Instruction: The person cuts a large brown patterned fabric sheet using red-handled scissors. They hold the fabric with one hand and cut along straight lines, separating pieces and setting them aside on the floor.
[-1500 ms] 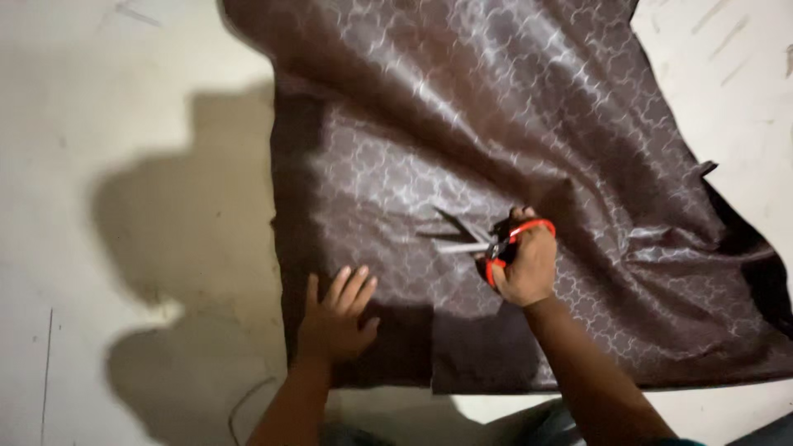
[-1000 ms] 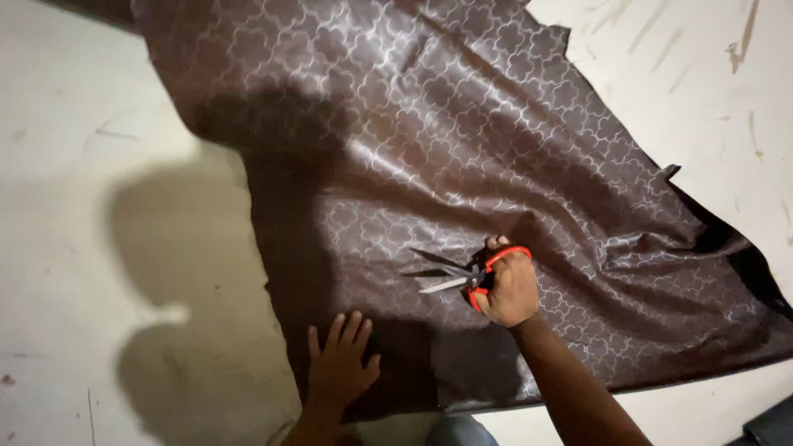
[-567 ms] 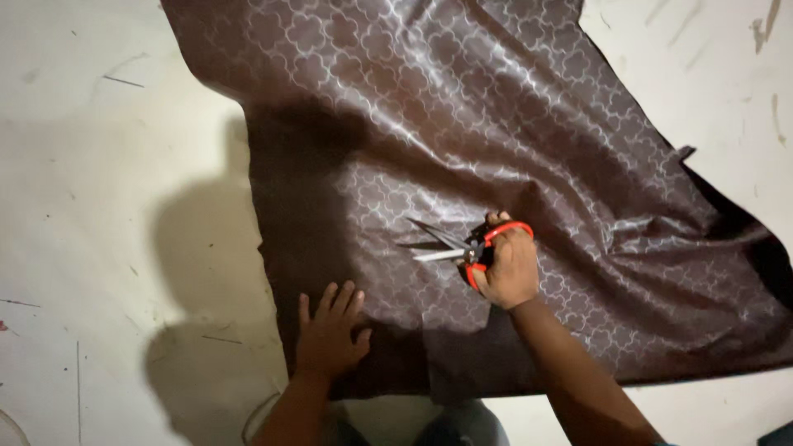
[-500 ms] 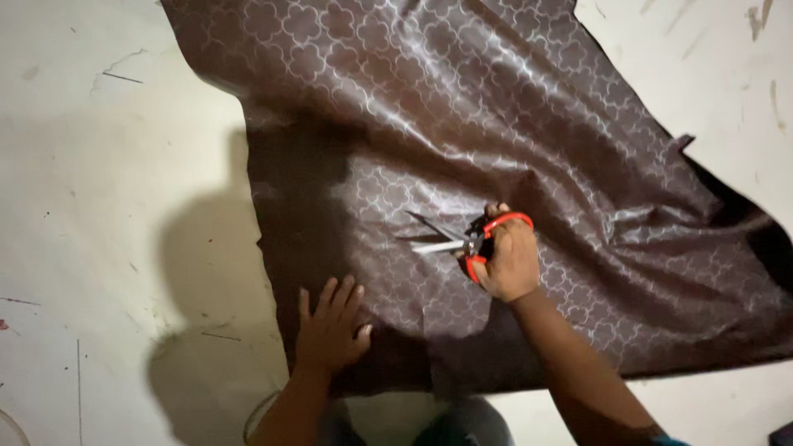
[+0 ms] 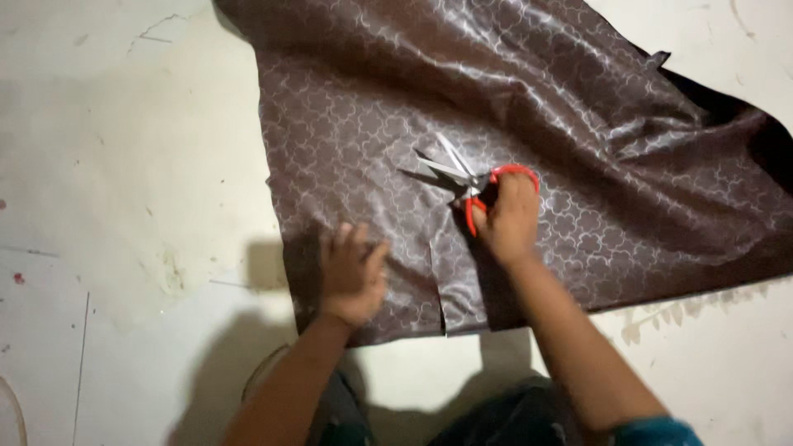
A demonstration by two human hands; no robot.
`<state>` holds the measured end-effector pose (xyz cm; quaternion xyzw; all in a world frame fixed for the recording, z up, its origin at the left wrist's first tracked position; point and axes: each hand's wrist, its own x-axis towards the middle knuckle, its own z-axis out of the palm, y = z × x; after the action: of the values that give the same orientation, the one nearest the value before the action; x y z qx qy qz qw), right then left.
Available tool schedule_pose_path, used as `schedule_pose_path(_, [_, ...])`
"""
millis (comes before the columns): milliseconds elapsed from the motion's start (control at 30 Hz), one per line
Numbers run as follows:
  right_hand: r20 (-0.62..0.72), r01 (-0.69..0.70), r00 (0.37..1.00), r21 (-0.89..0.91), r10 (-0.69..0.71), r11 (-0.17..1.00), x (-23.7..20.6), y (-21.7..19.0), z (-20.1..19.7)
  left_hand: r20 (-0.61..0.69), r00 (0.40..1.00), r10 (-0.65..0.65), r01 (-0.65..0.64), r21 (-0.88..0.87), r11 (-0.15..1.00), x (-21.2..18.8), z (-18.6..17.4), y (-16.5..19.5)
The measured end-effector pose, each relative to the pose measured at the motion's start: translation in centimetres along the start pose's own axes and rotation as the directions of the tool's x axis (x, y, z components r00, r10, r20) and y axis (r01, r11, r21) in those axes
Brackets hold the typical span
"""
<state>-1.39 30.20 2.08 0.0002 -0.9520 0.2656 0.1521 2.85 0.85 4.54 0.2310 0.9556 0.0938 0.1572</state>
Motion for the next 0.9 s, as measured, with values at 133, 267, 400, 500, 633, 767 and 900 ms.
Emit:
schedule_pose_path(133, [0.186, -0.548, 0.834, 0.382, 0.519, 0.744, -8.9, -4.7, -2.0, 0.236, 0.955, 0.180, -0.157, -0.115, 0.981, -2.5, 0.0, 6.2])
schedule_pose_path(267, [0.676, -0.852, 0.437, 0.523, 0.594, 0.030, -14.2, -6.7, -3.5, 0.045, 0.979, 0.200, -0.191, -0.160, 0.968, -4.1, 0.9, 7.7])
schedule_pose_path(400, [0.779, -0.886, 0.459, 0.435, 0.427, 0.160, -15.0, -5.9, -4.8, -0.022, 0.959, 0.281, -0.279, 0.062, 0.958, -4.9, 2.4, 7.4])
schedule_pose_path(500, [0.872, -0.927, 0.364, 0.375, 0.328, 0.030, -15.2, -5.4, -6.0, -0.116, 0.971, 0.209, -0.215, -0.041, 0.976, -5.1, 2.8, 7.0])
schedule_pose_path(633, [0.939, -0.963, 0.258, 0.267, 0.227, -0.014, -15.7, -5.8, -7.3, -0.158, 0.987, 0.000, -0.061, -0.381, 0.923, -6.6, 1.7, 7.0])
schedule_pose_path(767, [0.956, -0.978, 0.210, 0.205, 0.205, 0.048, -15.8, -6.3, -7.2, -0.382, 0.921, -0.081, -0.118, -0.470, 0.875, -8.8, -0.8, 8.0])
schedule_pose_path(900, [0.952, -0.969, 0.245, 0.249, 0.182, 0.002, -14.7, -6.5, -5.7, -0.399, 0.917, 0.000, -0.196, -0.450, 0.872, -9.7, -2.8, 8.7])
